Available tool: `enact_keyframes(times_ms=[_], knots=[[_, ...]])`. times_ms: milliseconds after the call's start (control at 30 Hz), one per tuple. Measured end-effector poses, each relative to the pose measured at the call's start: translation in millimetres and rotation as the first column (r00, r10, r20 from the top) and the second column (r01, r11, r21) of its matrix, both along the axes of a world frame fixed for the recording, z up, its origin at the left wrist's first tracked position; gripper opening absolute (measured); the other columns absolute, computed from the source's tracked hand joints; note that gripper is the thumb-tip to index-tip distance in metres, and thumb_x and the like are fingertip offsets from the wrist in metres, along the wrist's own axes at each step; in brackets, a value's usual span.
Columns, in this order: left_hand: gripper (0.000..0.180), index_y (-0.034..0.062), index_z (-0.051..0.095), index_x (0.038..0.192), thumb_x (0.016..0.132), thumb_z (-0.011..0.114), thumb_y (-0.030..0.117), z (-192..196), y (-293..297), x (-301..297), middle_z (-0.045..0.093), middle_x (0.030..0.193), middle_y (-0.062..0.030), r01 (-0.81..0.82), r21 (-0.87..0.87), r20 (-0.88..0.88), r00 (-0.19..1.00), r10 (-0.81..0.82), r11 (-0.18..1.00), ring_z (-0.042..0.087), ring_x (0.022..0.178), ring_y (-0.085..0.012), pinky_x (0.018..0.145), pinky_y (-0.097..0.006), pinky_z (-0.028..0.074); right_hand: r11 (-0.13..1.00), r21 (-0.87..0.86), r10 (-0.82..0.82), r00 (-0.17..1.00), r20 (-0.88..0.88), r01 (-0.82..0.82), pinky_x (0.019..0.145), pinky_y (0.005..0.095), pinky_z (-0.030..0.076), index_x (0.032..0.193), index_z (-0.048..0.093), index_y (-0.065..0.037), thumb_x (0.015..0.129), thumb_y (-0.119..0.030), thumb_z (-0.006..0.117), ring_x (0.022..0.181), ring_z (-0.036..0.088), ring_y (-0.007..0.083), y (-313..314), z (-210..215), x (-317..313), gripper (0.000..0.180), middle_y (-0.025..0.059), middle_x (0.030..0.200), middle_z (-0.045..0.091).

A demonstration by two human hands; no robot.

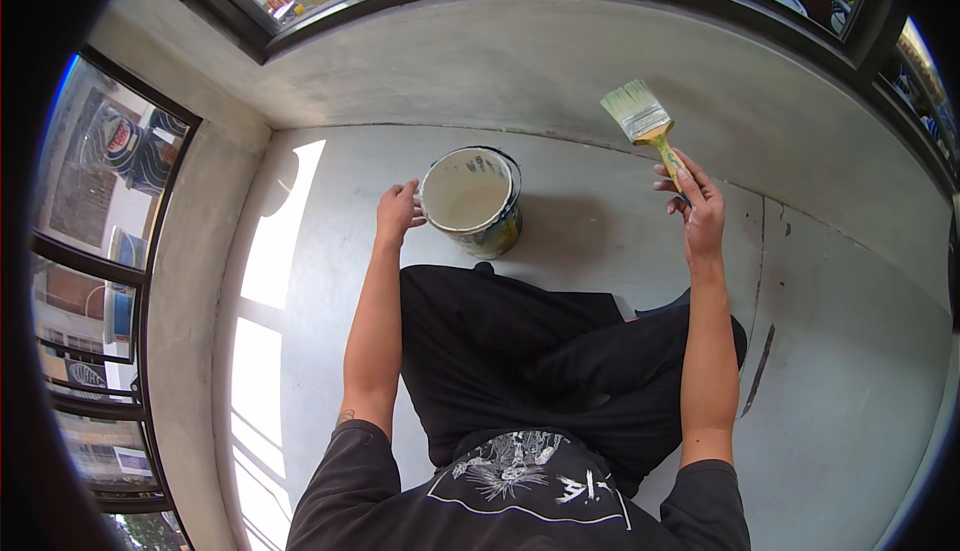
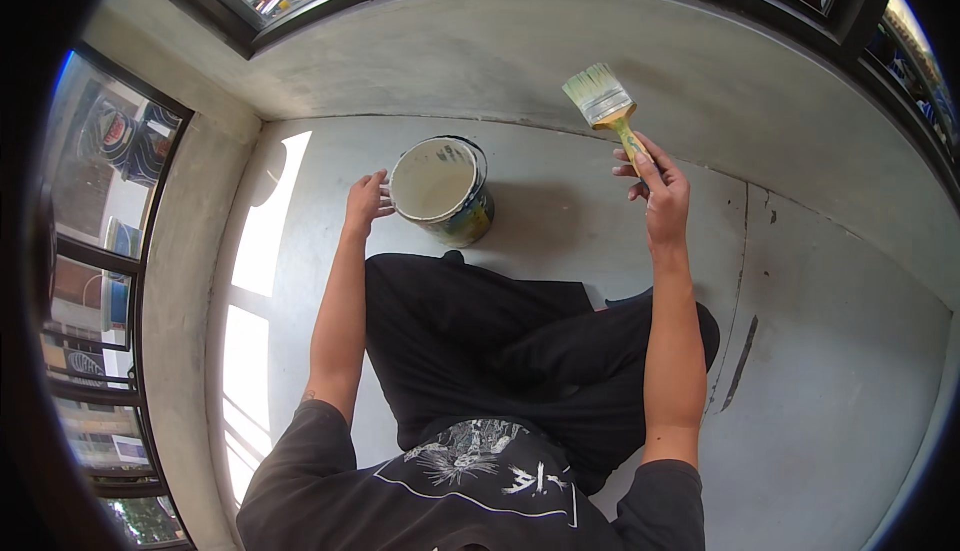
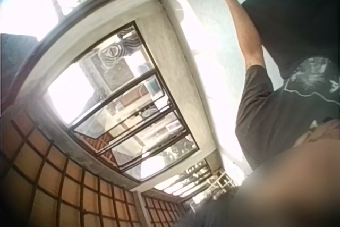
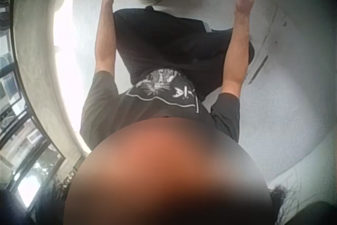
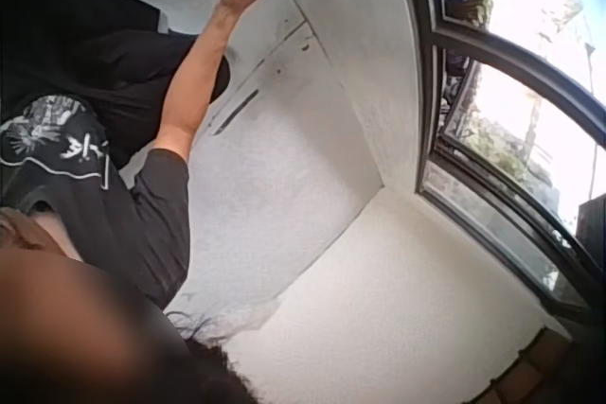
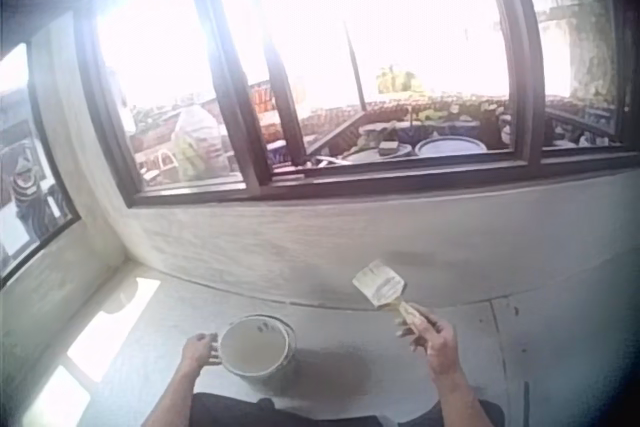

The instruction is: Painting a wall below a window with a brush and paint bucket.

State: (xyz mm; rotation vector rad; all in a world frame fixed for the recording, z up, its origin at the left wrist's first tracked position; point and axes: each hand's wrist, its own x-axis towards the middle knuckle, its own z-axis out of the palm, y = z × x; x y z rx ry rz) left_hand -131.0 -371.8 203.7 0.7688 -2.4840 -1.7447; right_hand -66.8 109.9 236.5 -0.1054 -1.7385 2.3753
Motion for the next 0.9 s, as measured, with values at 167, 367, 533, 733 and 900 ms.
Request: enact_keyframes(times_ms=[167,367,533,733,900], knots=[[0.05,-0.0091,0.059,0.115,0.098,0.06,0.038,8,16,3,0.067,0.089,-0.018,0.15,-0.031,0.111,0.983,-0.146,0.988,0.07,0.061,-0.025,0.052,-0.034,0.06,0.999,0.012,0.041,0.999,-0.004,-0.041,0.066,0.0226,0.045,0.136,0.063,-0.004,0.101,-0.023,0.059,0.091,0.069,0.0146,-1,-4,0,0.039,0.011,0.11,0.074],[0.05,-0.0076,0.053,0.118,0.099,0.059,0.038,27,51,11,0.064,0.08,-0.0152,0.277,0.124,0.125,0.948,-0.292,0.953,0.07,0.056,-0.0252,0.047,-0.031,0.057,0.996,0.049,0.077,0.996,-0.038,-0.075,0.066,0.0222,0.044,0.136,0.062,-0.003,0.101,-0.023,0.058,0.091,0.069,0.0146,-2,-4,0,0.04,0.0118,0.111,0.073],[0.039,-0.0031,0.053,0.111,0.101,0.058,0.033,23,51,8,0.063,0.075,-0.0124,0.359,0.107,0.064,0.928,-0.367,0.927,0.068,0.053,-0.0233,0.043,-0.029,0.054,0.991,0.08,0.109,0.994,-0.03,-0.106,0.066,0.0222,0.044,0.135,0.061,-0.002,0.1,-0.023,0.058,0.089,0.069,0.0148,-5,-5,-2,0.041,0.0124,0.109,0.074],[0.033,-0.0003,0.057,0.099,0.1,0.059,0.032,18,56,6,0.063,0.074,-0.008,0.471,-0.036,-0.036,0.881,-0.473,0.881,0.061,0.056,-0.0153,0.052,-0.03,0.051,0.968,0.15,0.213,0.974,-0.073,-0.2,0.067,0.0224,0.045,0.134,0.063,0.0,0.099,-0.024,0.061,0.084,0.07,0.0146,-10,6,4,0.042,0.0134,0.104,0.075],[0.033,-0.0027,0.056,0.092,0.095,0.06,0.03,20,55,5,0.061,0.076,-0.0125,0.483,-0.177,-0.046,0.866,-0.498,0.857,0.06,0.07,-0.0201,0.067,-0.036,0.05,0.922,0.2,0.341,0.94,-0.021,-0.33,0.068,0.0228,0.046,0.122,0.067,0.002,0.096,-0.016,0.064,0.08,0.069,0.0142,-28,20,17,0.032,0.0143,0.1,0.074]])
